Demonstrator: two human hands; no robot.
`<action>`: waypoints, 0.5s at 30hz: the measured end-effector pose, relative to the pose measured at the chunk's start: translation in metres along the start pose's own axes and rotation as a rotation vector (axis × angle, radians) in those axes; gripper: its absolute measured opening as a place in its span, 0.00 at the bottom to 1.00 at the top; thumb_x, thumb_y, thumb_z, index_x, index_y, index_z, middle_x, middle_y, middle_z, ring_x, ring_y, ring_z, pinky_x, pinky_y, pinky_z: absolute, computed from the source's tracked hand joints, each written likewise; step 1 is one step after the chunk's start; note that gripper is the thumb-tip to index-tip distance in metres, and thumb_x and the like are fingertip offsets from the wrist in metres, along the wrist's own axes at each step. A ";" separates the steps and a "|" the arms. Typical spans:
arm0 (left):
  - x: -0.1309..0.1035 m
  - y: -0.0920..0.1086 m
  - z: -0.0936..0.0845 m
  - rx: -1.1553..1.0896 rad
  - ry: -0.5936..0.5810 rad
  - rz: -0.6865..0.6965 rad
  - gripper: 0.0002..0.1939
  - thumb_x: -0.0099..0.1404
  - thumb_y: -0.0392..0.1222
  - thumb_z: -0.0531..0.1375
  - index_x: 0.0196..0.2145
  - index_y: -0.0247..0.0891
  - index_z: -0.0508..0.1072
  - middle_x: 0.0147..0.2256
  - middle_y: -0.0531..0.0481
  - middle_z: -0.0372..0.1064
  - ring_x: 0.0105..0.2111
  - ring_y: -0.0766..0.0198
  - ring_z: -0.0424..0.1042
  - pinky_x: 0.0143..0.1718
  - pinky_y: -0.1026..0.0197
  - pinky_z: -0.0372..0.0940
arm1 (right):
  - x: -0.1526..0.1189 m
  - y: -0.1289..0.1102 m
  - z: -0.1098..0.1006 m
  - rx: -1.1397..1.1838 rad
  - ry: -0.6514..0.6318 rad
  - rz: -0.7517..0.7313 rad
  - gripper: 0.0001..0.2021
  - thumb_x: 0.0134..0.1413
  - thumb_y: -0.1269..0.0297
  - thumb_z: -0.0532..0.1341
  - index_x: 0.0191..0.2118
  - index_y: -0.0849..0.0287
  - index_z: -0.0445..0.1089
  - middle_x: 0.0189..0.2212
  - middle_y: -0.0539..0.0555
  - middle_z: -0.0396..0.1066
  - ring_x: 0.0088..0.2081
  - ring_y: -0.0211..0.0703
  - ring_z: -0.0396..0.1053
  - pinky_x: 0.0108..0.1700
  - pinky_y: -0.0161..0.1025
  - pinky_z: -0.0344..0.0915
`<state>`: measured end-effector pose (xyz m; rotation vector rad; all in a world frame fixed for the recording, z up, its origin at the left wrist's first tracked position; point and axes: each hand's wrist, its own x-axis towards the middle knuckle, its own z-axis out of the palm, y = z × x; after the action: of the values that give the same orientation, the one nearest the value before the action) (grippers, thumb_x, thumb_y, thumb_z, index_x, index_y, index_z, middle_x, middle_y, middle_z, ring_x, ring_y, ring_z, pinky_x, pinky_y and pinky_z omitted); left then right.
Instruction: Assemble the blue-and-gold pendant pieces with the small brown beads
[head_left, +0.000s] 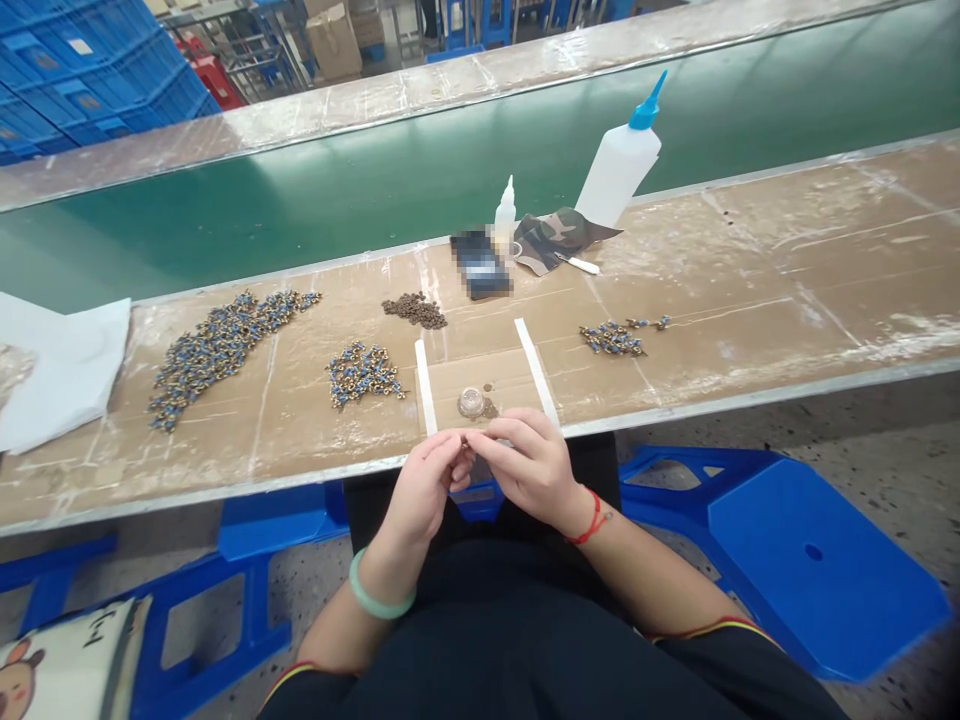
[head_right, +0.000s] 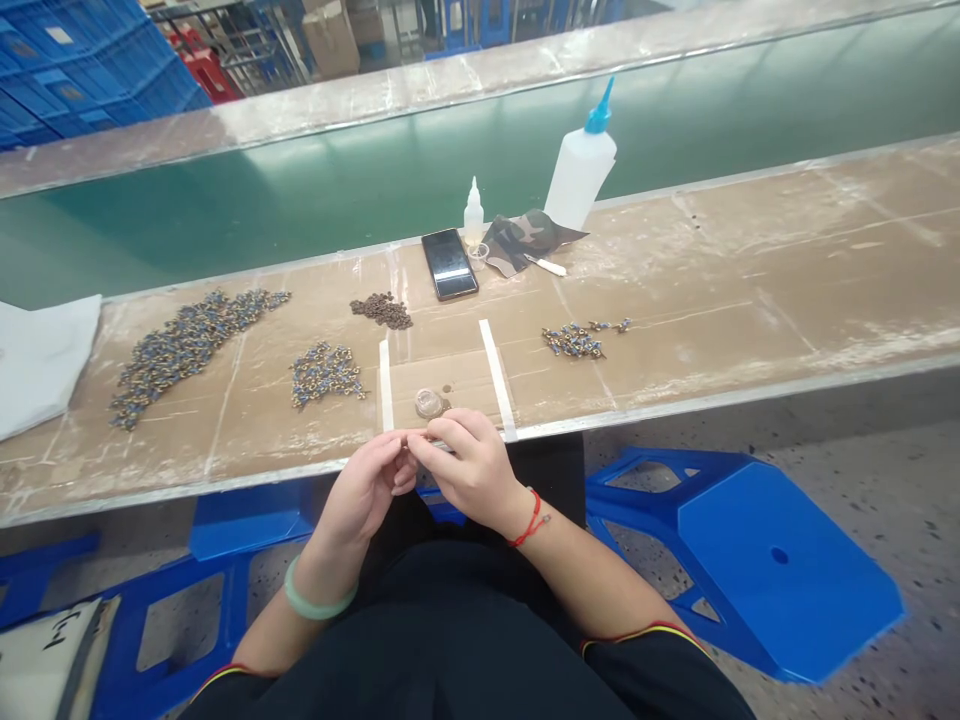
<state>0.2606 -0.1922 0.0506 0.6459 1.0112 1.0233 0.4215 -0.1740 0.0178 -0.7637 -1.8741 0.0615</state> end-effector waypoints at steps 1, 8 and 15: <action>0.001 0.001 -0.002 -0.007 -0.006 -0.023 0.20 0.54 0.54 0.73 0.33 0.32 0.80 0.21 0.56 0.60 0.21 0.71 0.54 0.20 0.66 0.47 | 0.000 0.000 0.000 -0.004 0.000 0.002 0.18 0.65 0.77 0.59 0.52 0.50 0.78 0.35 0.54 0.76 0.39 0.47 0.71 0.42 0.45 0.73; 0.002 -0.002 -0.008 0.029 0.001 -0.020 0.22 0.52 0.52 0.76 0.36 0.33 0.79 0.19 0.57 0.64 0.19 0.74 0.58 0.21 0.68 0.47 | -0.004 -0.004 0.000 0.247 -0.037 0.171 0.14 0.66 0.76 0.60 0.50 0.51 0.76 0.37 0.54 0.74 0.38 0.43 0.72 0.38 0.42 0.72; 0.001 -0.009 -0.012 0.076 -0.057 0.106 0.28 0.55 0.55 0.77 0.43 0.39 0.70 0.23 0.59 0.70 0.21 0.71 0.66 0.24 0.69 0.56 | -0.007 -0.001 -0.004 0.682 -0.113 0.606 0.09 0.66 0.54 0.66 0.45 0.51 0.79 0.35 0.52 0.73 0.35 0.42 0.71 0.36 0.41 0.71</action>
<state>0.2535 -0.1946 0.0379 0.7943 0.9778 1.0565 0.4261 -0.1795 0.0136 -0.8125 -1.5051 1.0839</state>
